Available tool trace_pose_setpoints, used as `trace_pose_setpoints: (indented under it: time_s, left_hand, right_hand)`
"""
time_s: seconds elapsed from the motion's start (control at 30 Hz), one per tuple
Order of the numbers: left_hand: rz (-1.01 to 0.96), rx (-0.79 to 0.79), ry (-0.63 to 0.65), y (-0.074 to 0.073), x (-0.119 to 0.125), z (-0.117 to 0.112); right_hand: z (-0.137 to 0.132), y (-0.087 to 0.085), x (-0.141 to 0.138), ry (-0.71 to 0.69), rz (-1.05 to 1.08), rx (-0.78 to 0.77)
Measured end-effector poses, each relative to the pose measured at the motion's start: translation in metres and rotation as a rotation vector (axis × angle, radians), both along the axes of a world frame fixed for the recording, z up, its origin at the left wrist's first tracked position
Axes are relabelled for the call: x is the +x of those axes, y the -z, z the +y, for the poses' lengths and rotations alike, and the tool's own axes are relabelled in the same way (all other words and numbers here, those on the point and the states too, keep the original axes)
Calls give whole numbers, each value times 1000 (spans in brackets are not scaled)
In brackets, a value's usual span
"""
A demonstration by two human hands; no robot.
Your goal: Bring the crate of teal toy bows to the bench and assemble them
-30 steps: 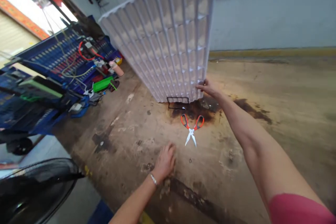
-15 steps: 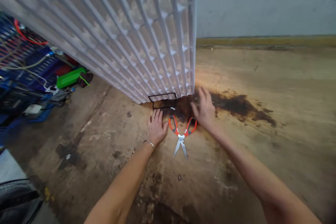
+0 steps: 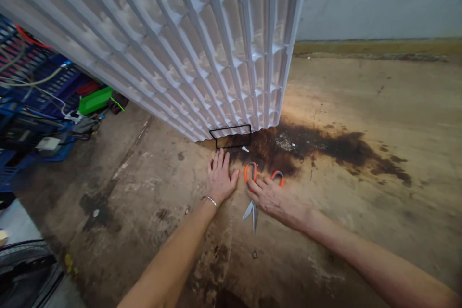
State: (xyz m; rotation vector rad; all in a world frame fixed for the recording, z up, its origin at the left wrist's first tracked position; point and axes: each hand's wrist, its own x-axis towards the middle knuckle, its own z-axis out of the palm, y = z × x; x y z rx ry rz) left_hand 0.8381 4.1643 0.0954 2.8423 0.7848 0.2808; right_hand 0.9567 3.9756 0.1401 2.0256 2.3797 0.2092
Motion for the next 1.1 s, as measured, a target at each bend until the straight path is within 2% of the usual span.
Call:
trace_pose_setpoints:
  time_s: [0.17,0.3,0.47,0.6,0.7,0.8,0.93,1.03,1.1]
  left_hand:
    - [21,3,-3,-4,0,-1]
    - [89,24,46,-5,3,7]
    - [107,54,58,-4,5,15]
    - [95,40,51,-2,5,15]
    - [78,35,56,-2,3,15]
    - [67,43,60,-1,3,16]
    - [78,26,58,-2,2,17]
    - [93,15,53,-3,3,17]
    - [118,27,45,-3,3,17]
  right_hand:
    - [-12,6,-13,156,-70,-36]
    - [-16,14,-18,326,-68,6]
    - [-24,21,-22,489,116,126]
    - [-23,9,-21,686,359,338]
    - [7,-8,-22,788,650,554]
    - [58,-17,-24,865,913,739]
    - [120,-6,-23,988,1045,900]
    - [146,5,-22,1106,1072,968]
    - [155,8,-22,1157,1128,959]
